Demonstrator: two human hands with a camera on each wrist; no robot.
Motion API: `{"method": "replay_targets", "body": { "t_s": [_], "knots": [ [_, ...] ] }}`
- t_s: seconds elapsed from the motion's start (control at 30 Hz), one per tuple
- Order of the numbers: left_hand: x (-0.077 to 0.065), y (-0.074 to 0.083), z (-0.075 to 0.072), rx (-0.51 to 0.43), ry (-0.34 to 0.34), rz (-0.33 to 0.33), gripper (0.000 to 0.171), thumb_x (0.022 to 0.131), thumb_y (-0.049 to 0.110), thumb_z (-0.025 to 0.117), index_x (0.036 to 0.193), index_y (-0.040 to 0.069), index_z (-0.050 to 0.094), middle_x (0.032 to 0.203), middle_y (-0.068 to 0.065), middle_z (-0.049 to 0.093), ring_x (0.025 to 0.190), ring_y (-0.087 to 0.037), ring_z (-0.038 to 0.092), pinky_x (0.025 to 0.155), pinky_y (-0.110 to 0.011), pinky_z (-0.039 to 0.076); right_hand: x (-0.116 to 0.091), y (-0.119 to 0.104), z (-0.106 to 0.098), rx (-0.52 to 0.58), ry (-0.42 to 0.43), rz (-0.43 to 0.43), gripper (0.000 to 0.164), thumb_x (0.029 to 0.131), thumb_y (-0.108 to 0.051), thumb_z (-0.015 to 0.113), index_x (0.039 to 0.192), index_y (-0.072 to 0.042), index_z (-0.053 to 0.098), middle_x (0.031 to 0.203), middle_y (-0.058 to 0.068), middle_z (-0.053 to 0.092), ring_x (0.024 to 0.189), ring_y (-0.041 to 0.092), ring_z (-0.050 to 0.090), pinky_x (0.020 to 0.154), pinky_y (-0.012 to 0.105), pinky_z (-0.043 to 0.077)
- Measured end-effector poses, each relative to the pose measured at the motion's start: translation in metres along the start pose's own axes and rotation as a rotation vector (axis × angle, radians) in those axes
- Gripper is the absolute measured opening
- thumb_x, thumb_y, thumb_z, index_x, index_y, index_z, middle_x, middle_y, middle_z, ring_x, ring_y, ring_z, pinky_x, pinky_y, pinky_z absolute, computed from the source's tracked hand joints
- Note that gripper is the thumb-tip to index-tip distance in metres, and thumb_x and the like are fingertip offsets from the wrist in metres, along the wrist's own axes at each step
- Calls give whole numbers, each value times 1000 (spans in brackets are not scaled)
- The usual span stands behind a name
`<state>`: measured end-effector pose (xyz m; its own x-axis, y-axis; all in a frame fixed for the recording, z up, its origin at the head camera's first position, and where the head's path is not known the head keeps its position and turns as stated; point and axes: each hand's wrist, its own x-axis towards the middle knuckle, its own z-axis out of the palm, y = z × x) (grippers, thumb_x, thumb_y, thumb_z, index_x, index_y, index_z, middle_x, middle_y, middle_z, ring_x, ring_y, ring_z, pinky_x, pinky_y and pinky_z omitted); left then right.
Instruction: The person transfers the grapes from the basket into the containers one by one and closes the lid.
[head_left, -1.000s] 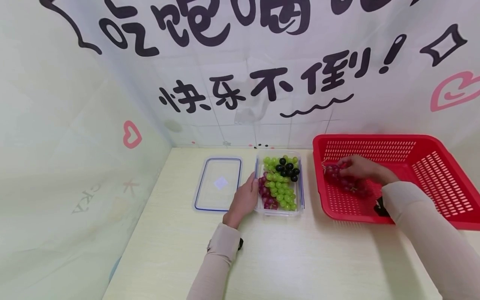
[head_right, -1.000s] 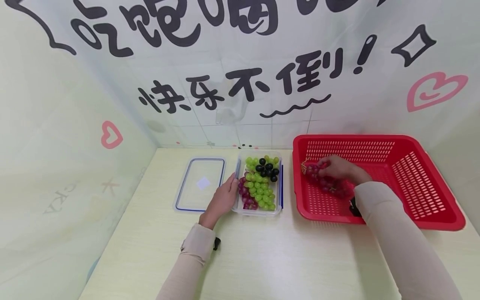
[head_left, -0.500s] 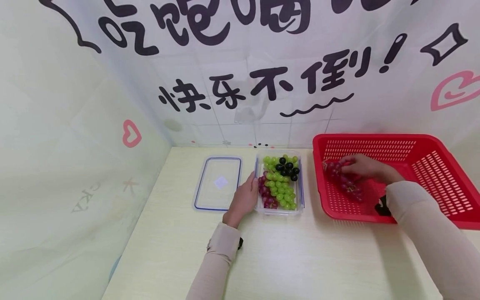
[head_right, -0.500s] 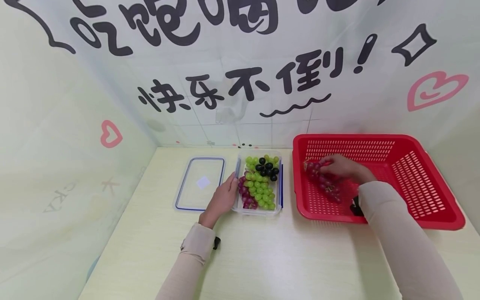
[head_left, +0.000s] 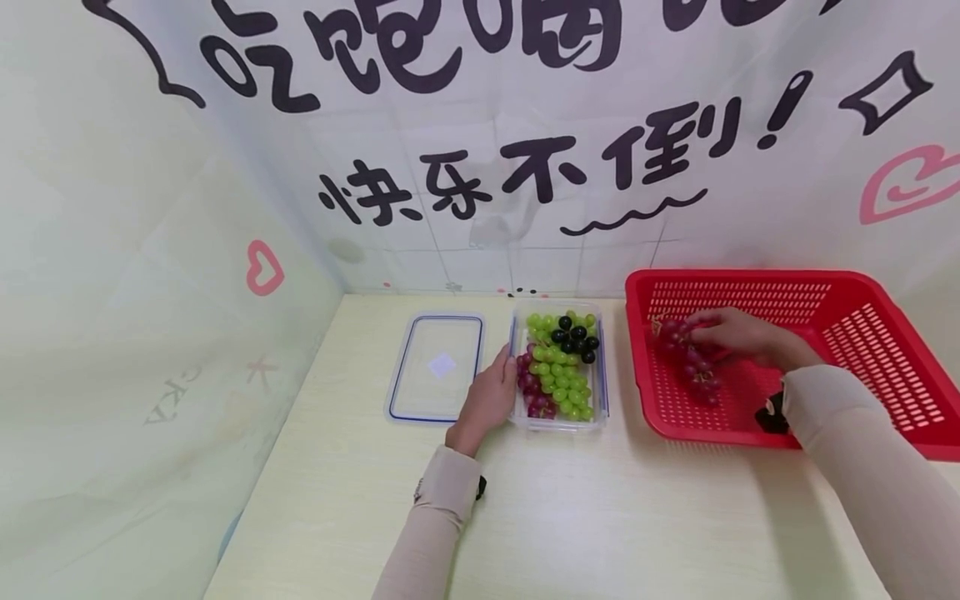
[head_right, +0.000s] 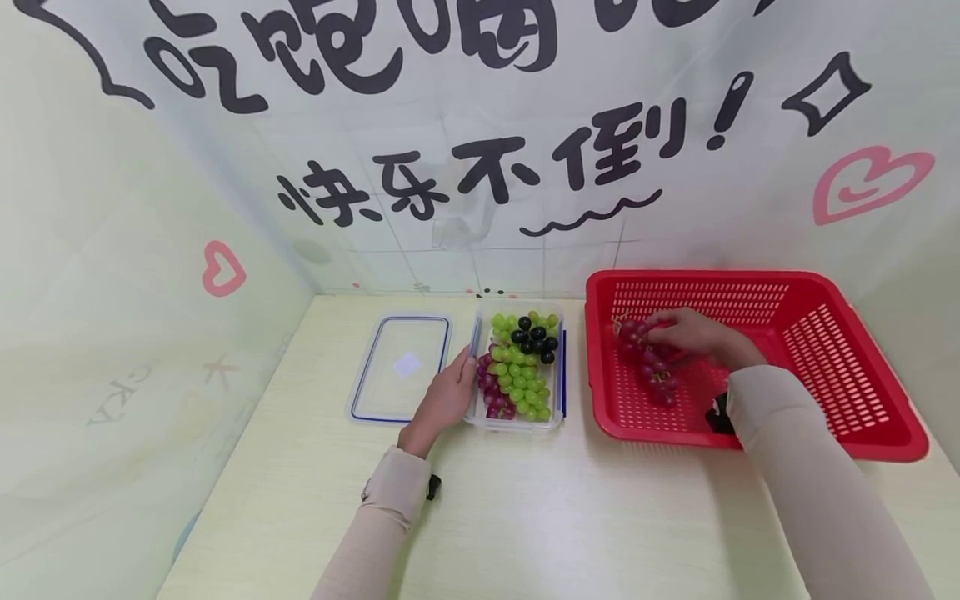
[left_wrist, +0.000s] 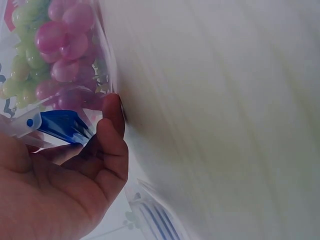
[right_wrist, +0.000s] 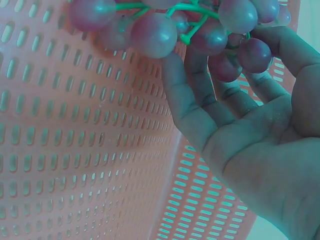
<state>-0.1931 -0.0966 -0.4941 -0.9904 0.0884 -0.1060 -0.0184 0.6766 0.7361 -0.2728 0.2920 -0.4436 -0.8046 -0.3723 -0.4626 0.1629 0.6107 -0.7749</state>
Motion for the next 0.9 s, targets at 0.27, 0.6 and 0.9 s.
{"method": "replay_targets", "body": {
  "t_s": [0.27,0.6,0.9],
  "knots": [
    [0,0,0,1,-3,2,54,110,36,24,158,12,25,151,-17,44,136,-36,45,110,-50,39,-4,-2,-2,53,1,-4,47,104,-21,51,142,6,44,123,19,58,95,22,62,85,44,57],
    [0,-2,0,-5,6,1,54,110,36,25,158,11,26,151,-16,44,137,-35,44,110,-49,38,-8,-5,-3,131,26,-7,48,104,-24,51,141,6,46,116,11,61,93,22,63,84,43,58],
    [-1,-2,0,-22,-9,4,54,110,36,26,158,11,24,153,-15,42,139,-34,41,113,-48,36,-15,-11,-6,218,56,-13,50,105,-26,50,143,4,40,105,0,61,93,20,62,84,41,58]
  ]
}}
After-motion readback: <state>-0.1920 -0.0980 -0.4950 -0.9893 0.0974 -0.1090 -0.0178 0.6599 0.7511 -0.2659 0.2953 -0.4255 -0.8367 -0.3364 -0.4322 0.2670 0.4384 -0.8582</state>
